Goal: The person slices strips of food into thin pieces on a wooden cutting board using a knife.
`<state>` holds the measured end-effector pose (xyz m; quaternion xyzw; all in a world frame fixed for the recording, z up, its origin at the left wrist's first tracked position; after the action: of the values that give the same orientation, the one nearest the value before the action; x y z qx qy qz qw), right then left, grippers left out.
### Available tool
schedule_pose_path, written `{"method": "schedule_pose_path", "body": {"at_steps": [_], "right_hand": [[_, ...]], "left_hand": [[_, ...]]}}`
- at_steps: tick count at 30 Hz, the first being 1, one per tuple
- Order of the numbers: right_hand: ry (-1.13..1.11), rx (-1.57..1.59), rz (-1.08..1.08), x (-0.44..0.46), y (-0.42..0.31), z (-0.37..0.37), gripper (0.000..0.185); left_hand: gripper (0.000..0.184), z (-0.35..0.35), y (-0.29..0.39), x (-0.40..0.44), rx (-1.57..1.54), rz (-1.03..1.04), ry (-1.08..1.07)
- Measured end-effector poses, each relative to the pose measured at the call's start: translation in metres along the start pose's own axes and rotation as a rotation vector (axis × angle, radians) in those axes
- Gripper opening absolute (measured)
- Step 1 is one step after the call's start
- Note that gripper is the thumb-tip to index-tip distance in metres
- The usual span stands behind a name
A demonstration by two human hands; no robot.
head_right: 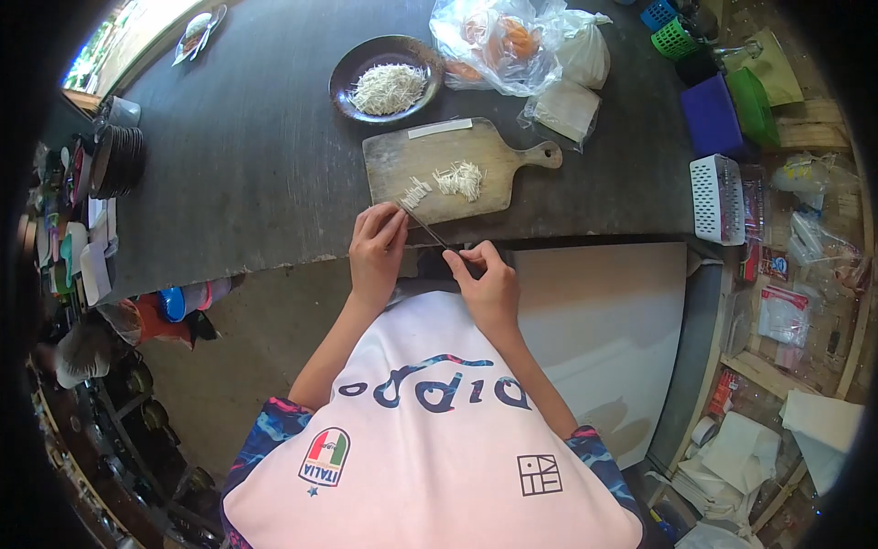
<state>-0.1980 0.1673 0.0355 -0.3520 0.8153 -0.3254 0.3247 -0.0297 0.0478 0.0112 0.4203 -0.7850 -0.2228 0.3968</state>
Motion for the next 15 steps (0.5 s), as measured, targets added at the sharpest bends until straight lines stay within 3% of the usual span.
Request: {"method": "schedule_pose_path", "body": {"at_steps": [15], "right_hand": [[0.049,-0.078,-0.028,-0.0024,0.0007,0.0005,0.042]], "left_hand": [[0.019,-0.0025,-0.0014,-0.0020,-0.016,-0.002,-0.019]]}}
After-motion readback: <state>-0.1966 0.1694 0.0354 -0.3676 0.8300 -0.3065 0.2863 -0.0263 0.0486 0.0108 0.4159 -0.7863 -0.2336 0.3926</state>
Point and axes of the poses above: each hand's wrist, its own x-axis towards the middle knuckle, its own z-axis out of the palm, y = z × x, the point moved 2 cm from there along x, towards the middle knuckle, and after that the axes turned 4 degrees about -x, right-handed, at the moved point
